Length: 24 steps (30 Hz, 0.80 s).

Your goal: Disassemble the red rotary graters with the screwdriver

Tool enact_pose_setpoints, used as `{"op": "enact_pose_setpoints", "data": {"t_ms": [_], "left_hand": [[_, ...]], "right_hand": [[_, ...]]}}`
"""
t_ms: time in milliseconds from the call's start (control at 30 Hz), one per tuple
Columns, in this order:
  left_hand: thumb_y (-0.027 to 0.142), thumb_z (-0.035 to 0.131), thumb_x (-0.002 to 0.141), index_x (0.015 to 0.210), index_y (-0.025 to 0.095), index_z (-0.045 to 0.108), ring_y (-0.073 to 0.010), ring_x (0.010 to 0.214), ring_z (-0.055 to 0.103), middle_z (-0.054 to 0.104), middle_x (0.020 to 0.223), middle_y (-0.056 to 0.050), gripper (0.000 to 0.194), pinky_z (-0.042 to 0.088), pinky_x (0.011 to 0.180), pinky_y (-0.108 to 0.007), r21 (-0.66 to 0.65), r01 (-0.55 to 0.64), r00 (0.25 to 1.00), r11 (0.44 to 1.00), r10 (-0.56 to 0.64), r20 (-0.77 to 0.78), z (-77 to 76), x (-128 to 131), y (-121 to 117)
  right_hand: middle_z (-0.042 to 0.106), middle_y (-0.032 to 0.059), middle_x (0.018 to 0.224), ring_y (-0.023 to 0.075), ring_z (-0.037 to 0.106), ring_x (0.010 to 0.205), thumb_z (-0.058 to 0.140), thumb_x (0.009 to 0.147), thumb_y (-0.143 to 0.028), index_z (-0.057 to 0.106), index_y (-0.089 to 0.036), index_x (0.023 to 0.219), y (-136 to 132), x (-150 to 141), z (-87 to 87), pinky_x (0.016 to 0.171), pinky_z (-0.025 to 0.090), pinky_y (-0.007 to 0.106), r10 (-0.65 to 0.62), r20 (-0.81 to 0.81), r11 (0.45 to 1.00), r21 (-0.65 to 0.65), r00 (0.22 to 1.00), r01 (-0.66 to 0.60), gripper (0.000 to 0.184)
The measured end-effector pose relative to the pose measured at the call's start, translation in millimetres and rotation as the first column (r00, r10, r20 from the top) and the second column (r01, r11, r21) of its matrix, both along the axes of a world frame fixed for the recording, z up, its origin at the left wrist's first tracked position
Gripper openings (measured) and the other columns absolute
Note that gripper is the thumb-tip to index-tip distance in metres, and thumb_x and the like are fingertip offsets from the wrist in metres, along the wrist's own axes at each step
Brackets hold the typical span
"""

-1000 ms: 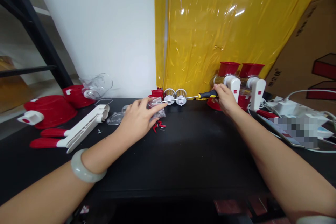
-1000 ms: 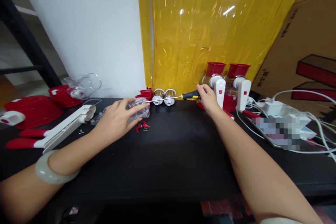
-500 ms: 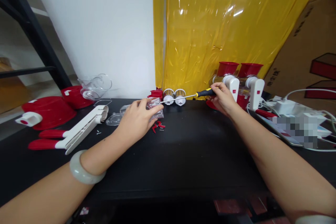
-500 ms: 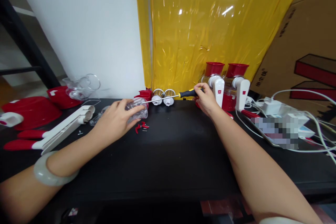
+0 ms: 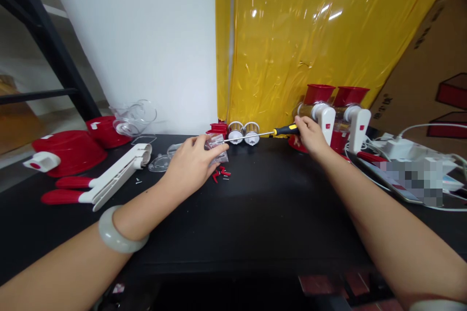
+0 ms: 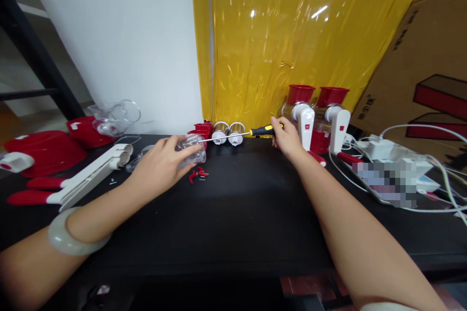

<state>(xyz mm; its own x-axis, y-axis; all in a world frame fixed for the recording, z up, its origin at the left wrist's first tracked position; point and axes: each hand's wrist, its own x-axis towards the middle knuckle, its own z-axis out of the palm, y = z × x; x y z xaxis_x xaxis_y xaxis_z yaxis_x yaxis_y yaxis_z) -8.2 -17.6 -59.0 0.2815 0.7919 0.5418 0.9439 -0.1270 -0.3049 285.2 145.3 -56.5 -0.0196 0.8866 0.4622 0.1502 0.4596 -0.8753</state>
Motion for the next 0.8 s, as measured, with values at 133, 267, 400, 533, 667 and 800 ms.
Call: {"op": "enact_pose_setpoints", "data": {"t_ms": [133,267,400,533,667,800], "left_hand": [[0.036,0.051,0.090,0.127,0.034,0.058,-0.0300,0.107,0.052,0.054,0.122,-0.013,0.038,0.048,0.086,-0.043,-0.016,0.022,1.000,1.000,-0.022,-0.004,1.5,-0.2,0.6],[0.037,0.052,0.090,0.127,0.033,0.058,-0.0310,0.110,0.052,0.053,0.124,-0.014,0.038,0.049,0.086,-0.044,-0.005,0.037,0.999,0.999,-0.037,-0.003,2.5,-0.8,0.9],[0.036,0.052,0.090,0.128,0.033,0.057,-0.0311,0.111,0.051,0.053,0.124,-0.015,0.039,0.048,0.086,-0.045,0.003,0.052,0.999,0.999,-0.052,-0.005,2.4,-0.2,0.2],[0.034,0.052,0.090,0.128,0.032,0.058,-0.0311,0.110,0.052,0.053,0.124,-0.015,0.038,0.047,0.087,-0.045,-0.016,0.080,0.996,0.997,-0.080,-0.030,2.5,1.1,-0.1],[0.034,0.051,0.090,0.129,0.031,0.057,-0.0300,0.110,0.052,0.053,0.125,-0.016,0.040,0.048,0.087,-0.043,-0.013,0.091,0.995,0.996,-0.091,-0.038,2.2,1.9,0.2],[0.035,0.051,0.090,0.131,0.032,0.055,-0.0301,0.111,0.052,0.053,0.126,-0.015,0.041,0.048,0.085,-0.042,-0.019,0.086,0.995,0.996,-0.087,-0.050,0.2,2.8,1.0]], "right_hand": [[0.044,-0.0075,0.052,0.0089,0.040,0.037,0.061,0.072,-0.035,0.046,-0.024,0.076,-2.4,0.7,3.3,0.038,0.035,0.023,0.109,-0.180,0.993,-0.027,0.978,-0.115,0.019],[0.053,-0.0047,0.070,0.0106,0.053,0.051,0.057,0.057,-0.020,0.048,-0.024,0.080,-9.3,3.7,9.6,0.049,0.046,0.026,0.296,-0.336,0.941,-0.055,0.894,-0.333,0.026],[0.057,-0.0016,0.066,0.0163,0.059,0.056,0.058,0.065,-0.033,0.048,-0.024,0.080,-12.8,5.9,15.6,0.052,0.048,0.030,0.294,-0.343,0.918,-0.159,0.892,-0.363,0.020],[0.044,-0.0032,0.047,0.0124,0.042,0.040,0.059,0.074,-0.058,0.045,-0.023,0.067,-10.2,5.7,16.5,0.040,0.033,0.026,-0.001,-0.023,0.985,-0.173,1.000,-0.002,0.039],[0.042,-0.0058,0.056,0.0094,0.037,0.044,0.065,0.070,-0.044,0.046,-0.023,0.072,-15.6,5.8,5.3,0.041,0.032,0.023,-0.074,-0.145,0.994,-0.094,0.987,0.060,0.028],[0.049,-0.0048,0.070,0.0115,0.050,0.060,0.060,0.060,-0.023,0.049,-0.024,0.081,-25.8,9.1,-3.9,0.052,0.047,0.026,0.190,-0.494,0.962,-0.079,0.848,-0.261,0.024]]}}
